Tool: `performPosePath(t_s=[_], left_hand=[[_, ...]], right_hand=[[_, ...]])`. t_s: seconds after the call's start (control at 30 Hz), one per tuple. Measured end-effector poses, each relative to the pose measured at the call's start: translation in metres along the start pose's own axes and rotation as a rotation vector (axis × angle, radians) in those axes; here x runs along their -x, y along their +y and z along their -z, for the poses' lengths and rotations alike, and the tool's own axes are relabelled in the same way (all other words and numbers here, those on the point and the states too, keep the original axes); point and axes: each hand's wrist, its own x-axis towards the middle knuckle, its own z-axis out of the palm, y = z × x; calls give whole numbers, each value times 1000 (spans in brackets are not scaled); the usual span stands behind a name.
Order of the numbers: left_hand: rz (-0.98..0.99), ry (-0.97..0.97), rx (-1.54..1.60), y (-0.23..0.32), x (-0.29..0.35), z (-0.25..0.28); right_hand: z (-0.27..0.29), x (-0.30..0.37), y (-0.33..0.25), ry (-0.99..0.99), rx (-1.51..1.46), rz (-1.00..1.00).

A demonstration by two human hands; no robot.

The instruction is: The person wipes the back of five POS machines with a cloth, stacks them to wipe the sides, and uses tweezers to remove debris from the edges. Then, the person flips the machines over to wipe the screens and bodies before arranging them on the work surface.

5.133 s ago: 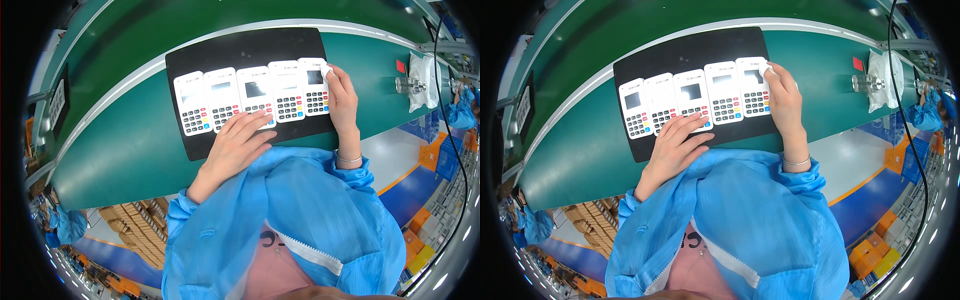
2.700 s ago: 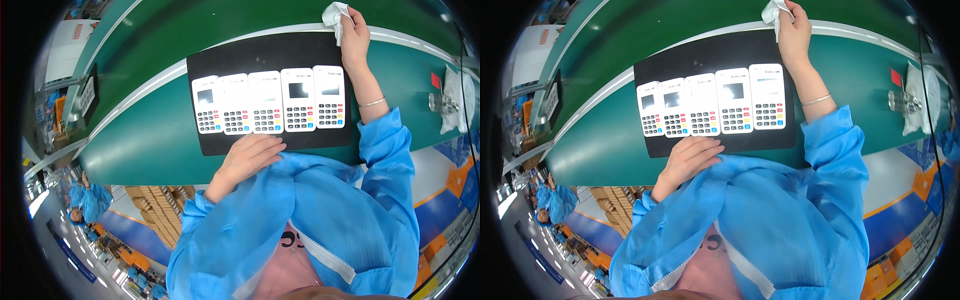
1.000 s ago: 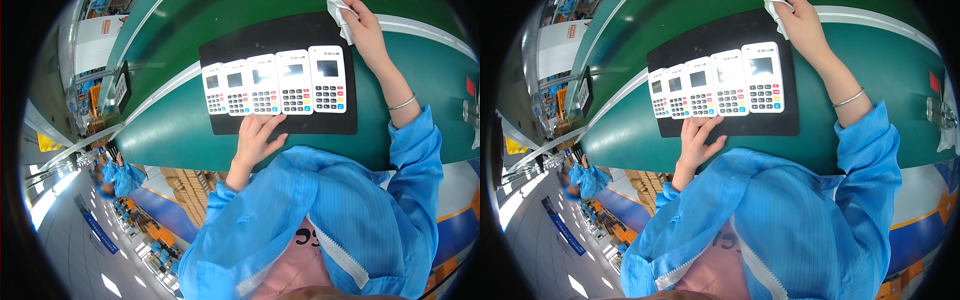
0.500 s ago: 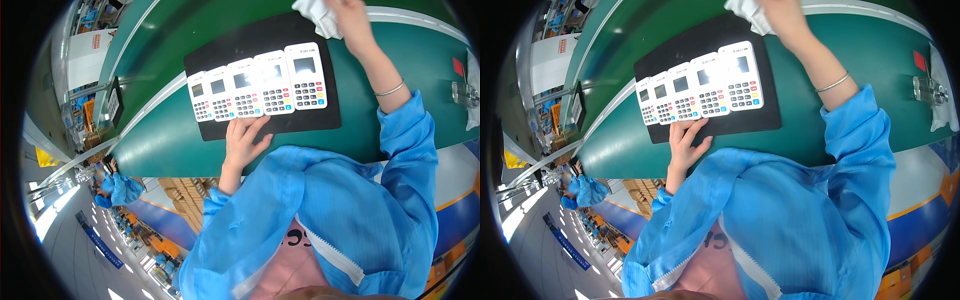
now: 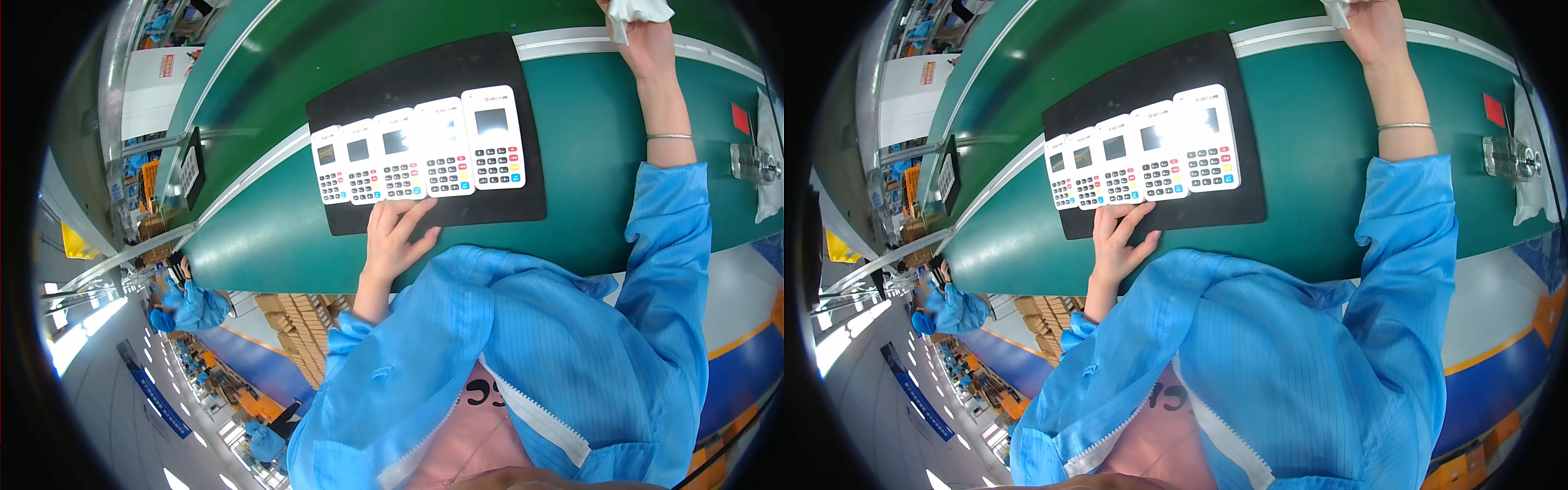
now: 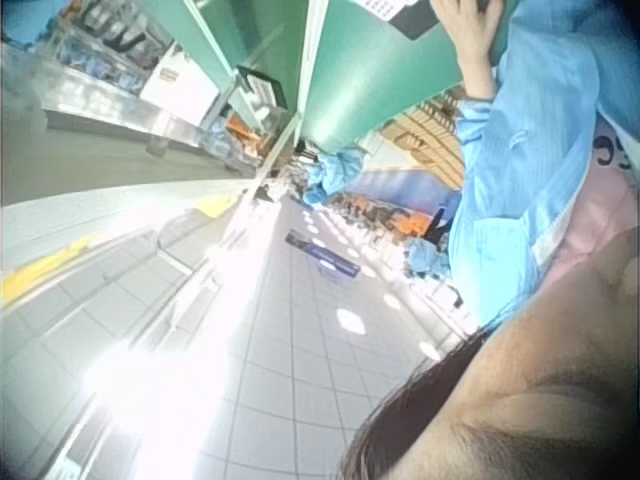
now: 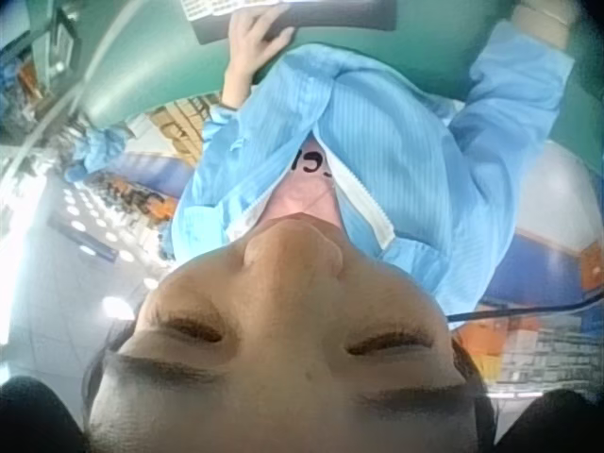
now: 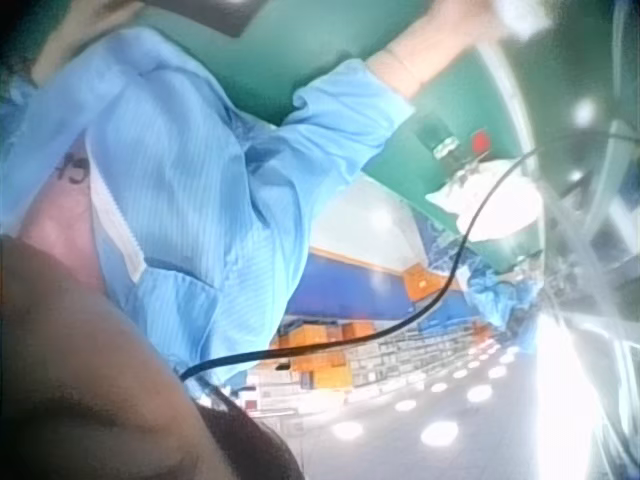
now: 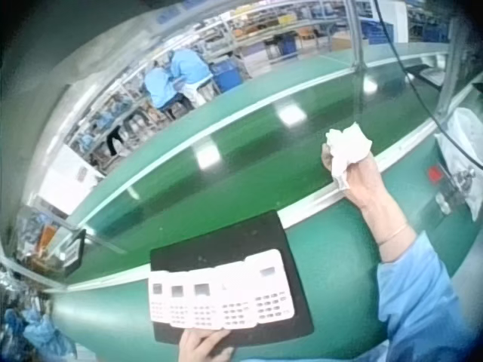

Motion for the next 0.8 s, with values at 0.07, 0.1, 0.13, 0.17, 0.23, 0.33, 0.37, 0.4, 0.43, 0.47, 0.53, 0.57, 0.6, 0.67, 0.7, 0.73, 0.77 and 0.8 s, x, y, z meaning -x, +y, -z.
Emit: performPosePath(t_s=[0.07,0.1,0.13,0.17,0.23,0.33,0.37,0.4,0.43,0.47,0.53,0.57,0.6,0.67,0.7,0.73,0.77,0.8], left_hand=[[-4,1,9,0,-1,0],[1,8,3,0,-1,0],[-10,5,19,0,-3,0],[-10,4,29,0,-2,1],[-8,4,35,1,-3,1],[-32,11,65,2,-4,3],[-31,16,76,4,-6,3],[-29,21,88,5,-7,4],[-34,31,81,6,-10,2],[-39,29,104,4,-10,0],[-12,49,109,3,-5,-1],[-9,40,112,3,-4,-1],[-12,27,119,3,-5,-2],[-44,74,141,0,-1,1],[-88,109,167,-2,1,2],[-92,114,170,-7,3,4],[-35,315,30,-14,5,6],[24,514,-110,-19,5,7]], right_hand=[[-11,1,-2,45,49,-150],[-4,4,-7,89,75,-169],[0,6,-12,81,75,-175],[0,7,-12,66,268,-295],[-7,10,6,275,743,-300],[-9,15,6,104,906,-440],[-18,20,11,162,912,-366],[-22,20,15,221,916,-292],[3,13,-6,347,892,-118],[14,3,-26,117,771,-49],[10,-7,-29,445,735,393],[16,-7,-44,556,741,518],[28,-3,-66,624,778,636],[19,1,-62,799,1253,820],[20,1,-59,844,1397,801],[21,5,-58,901,1543,792],[28,7,-58,769,1618,720],[34,7,-58,635,1686,646]])
